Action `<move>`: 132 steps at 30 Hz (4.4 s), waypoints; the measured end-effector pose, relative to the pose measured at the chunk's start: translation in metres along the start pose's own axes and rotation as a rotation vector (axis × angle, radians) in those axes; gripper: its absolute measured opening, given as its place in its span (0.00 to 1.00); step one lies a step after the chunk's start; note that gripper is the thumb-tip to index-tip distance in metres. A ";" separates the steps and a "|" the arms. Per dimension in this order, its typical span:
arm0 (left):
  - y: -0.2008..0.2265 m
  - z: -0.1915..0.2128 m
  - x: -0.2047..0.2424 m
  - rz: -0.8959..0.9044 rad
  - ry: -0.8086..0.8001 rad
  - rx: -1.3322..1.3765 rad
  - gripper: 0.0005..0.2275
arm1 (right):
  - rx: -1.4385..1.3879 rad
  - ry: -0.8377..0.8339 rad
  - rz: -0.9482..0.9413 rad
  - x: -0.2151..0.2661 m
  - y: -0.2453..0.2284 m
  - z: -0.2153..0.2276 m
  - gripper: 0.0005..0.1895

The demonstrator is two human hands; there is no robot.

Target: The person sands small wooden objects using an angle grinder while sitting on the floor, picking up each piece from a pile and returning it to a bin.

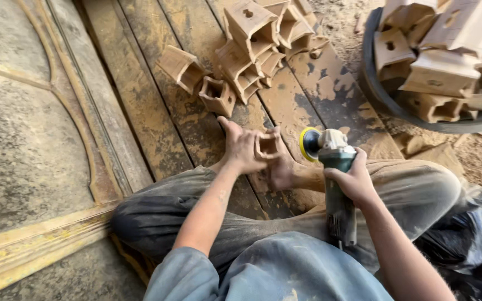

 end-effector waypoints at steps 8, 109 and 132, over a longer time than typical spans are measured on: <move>-0.015 -0.033 -0.089 0.201 -0.393 -0.657 0.45 | -0.930 0.282 0.076 0.033 -0.007 0.045 0.27; 0.016 -0.118 -0.026 0.993 -0.058 0.579 0.45 | 0.276 0.031 0.076 -0.091 -0.050 -0.081 0.42; -0.009 -0.085 -0.040 1.033 0.082 0.576 0.47 | 0.400 -0.037 0.219 -0.123 -0.089 -0.101 0.36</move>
Point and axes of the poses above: each hand's wrist, its own x-axis away from the middle knuckle, its own z-axis out of the back of the hand, y = z × x, the point moved 9 cm from there along -x, towards the middle knuckle, and after that the axes turned 10 degrees about x, right-handed, at the moved point
